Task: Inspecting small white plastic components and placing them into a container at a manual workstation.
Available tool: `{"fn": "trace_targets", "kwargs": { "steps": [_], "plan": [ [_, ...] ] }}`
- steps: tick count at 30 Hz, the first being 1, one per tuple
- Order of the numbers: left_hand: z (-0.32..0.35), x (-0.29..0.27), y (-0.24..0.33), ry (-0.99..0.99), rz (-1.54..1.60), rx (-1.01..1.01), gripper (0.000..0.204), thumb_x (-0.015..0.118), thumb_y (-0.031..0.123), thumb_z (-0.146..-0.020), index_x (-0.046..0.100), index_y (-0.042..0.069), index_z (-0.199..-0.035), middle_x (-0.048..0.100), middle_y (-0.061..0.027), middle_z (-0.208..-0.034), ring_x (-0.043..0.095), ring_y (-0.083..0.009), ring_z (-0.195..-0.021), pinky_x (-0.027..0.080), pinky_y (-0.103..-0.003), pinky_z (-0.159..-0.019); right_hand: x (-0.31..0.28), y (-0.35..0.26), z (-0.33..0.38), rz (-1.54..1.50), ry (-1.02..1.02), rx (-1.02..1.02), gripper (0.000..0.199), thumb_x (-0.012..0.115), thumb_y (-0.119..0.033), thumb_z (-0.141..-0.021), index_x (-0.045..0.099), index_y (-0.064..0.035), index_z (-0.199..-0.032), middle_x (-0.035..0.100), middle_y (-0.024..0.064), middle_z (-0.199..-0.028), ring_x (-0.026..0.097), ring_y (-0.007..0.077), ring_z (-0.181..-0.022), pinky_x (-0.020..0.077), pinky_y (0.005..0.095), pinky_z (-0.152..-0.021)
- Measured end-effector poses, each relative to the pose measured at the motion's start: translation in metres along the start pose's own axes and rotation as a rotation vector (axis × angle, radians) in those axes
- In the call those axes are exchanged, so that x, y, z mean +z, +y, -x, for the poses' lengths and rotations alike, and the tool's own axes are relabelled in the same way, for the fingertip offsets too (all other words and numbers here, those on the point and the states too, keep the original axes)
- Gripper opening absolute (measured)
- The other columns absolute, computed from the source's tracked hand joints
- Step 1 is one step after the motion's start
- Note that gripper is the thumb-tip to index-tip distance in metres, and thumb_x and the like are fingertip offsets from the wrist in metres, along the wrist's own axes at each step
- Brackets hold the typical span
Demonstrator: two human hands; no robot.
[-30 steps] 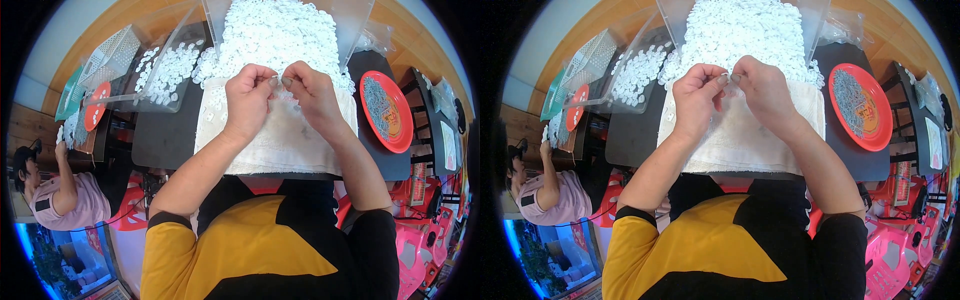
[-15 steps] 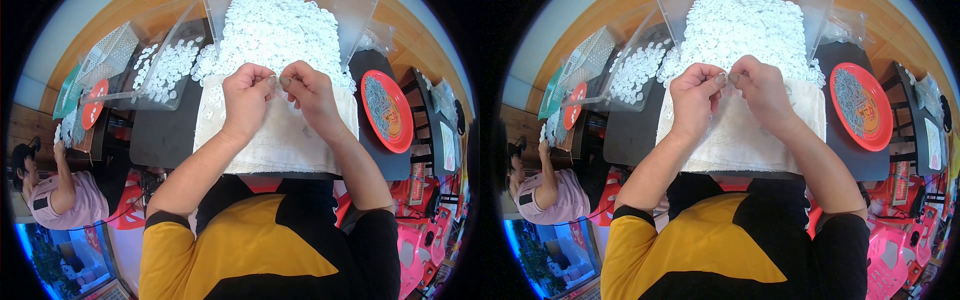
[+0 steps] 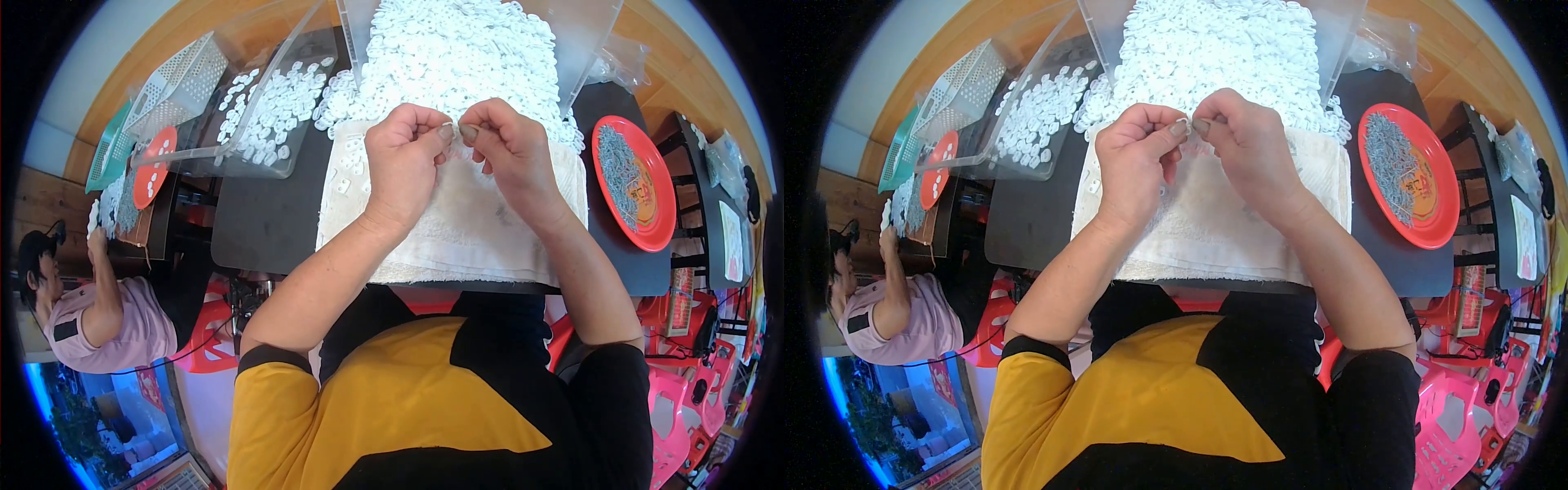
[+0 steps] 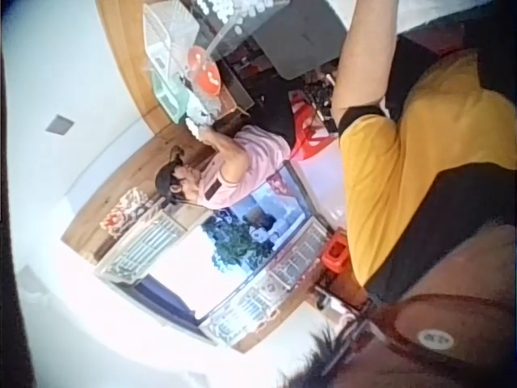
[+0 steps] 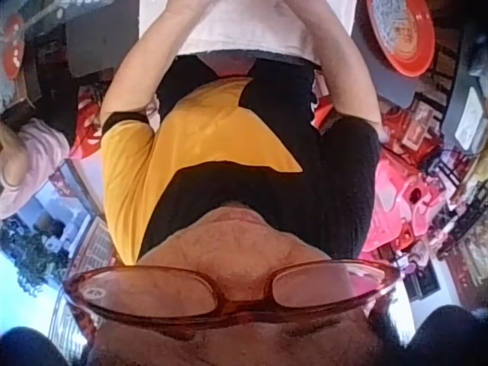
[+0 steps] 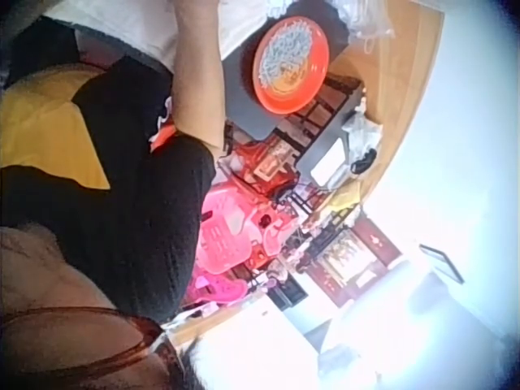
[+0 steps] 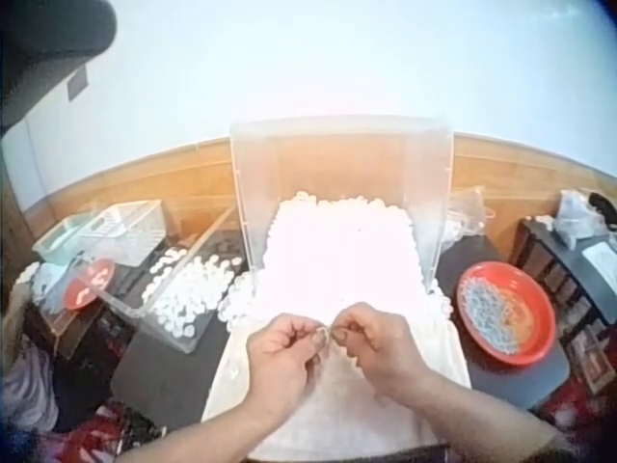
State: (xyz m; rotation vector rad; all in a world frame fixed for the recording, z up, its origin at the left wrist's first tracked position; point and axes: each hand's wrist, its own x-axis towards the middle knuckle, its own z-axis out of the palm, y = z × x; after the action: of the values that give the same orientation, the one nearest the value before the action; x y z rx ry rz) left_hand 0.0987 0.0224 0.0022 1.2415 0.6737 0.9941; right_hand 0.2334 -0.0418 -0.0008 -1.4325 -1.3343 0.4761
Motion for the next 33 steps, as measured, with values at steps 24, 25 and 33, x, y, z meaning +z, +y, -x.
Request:
{"fn": "trace_targets", "kwargs": {
  "steps": [24,25,33],
  "plan": [
    [0.002,0.0,0.001,-0.006,-0.018,-0.027,0.003,0.061,-0.003,-0.087,0.063,-0.002,-0.088,0.062,-0.0049,-0.071,0.052,-0.0073,-0.055,0.038,-0.02,-0.043,0.002,0.001,0.001,0.084,0.047,-0.088,0.004,0.058,-0.003,-0.089,0.062,-0.003,-0.09,0.06,-0.002,-0.072,0.052,0.0041,-0.061,0.0422,0.0193,-0.051],
    [0.002,0.001,0.001,-0.007,-0.018,-0.028,0.003,0.061,-0.003,-0.087,0.063,-0.002,-0.088,0.062,-0.0049,-0.071,0.052,-0.0073,-0.055,0.038,-0.02,-0.043,0.001,0.001,0.001,0.087,0.05,-0.089,0.004,0.058,-0.003,-0.089,0.062,-0.003,-0.09,0.059,-0.0019,-0.071,0.052,0.0041,-0.061,0.0416,0.019,-0.051],
    [0.003,0.001,-0.005,0.029,-0.025,0.119,0.009,0.06,-0.01,-0.083,0.059,-0.002,-0.08,0.059,-0.0043,-0.068,0.052,-0.0073,-0.058,0.042,-0.022,-0.053,0.01,-0.012,0.002,-0.196,0.027,0.165,0.005,0.06,-0.007,-0.09,0.063,-0.0037,-0.089,0.06,-0.0008,-0.07,0.054,0.0044,-0.058,0.0356,0.0176,-0.047]
  ]
}}
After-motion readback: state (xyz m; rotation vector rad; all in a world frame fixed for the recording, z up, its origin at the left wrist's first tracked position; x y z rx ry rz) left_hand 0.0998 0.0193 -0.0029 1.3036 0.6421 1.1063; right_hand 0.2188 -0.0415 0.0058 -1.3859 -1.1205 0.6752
